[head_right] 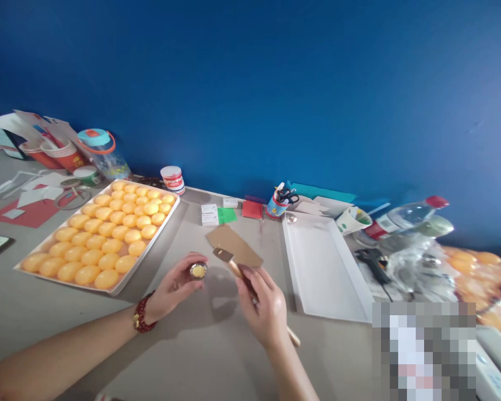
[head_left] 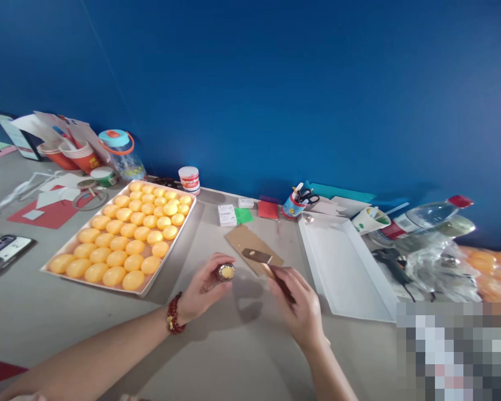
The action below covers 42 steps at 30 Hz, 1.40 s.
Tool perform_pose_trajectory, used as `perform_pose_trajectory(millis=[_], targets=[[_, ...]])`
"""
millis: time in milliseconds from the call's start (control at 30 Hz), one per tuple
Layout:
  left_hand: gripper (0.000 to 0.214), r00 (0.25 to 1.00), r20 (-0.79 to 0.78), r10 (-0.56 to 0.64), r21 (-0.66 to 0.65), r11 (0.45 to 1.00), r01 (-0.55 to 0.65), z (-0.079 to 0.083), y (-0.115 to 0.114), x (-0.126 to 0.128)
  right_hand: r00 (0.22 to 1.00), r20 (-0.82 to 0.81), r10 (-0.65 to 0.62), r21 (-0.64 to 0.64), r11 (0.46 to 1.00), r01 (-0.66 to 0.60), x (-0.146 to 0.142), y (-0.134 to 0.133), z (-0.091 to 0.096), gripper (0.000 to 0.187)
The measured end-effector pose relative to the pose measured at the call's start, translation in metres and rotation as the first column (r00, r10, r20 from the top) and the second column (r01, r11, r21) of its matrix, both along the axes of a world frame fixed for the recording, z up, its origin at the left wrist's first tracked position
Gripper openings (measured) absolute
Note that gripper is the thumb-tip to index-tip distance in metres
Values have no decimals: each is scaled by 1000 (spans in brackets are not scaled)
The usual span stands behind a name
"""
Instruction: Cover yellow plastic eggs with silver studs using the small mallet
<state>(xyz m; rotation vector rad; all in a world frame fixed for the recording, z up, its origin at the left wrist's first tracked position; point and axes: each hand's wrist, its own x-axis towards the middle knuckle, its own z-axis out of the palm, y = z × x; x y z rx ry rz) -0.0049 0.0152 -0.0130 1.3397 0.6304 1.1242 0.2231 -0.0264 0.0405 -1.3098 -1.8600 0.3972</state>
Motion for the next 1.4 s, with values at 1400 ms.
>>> perform_pose_trajectory(millis=[1400], targets=[[47, 959, 7, 283, -396, 881, -257, 5, 5, -3, 925, 351, -144, 65, 989, 130, 0, 26, -51, 20]])
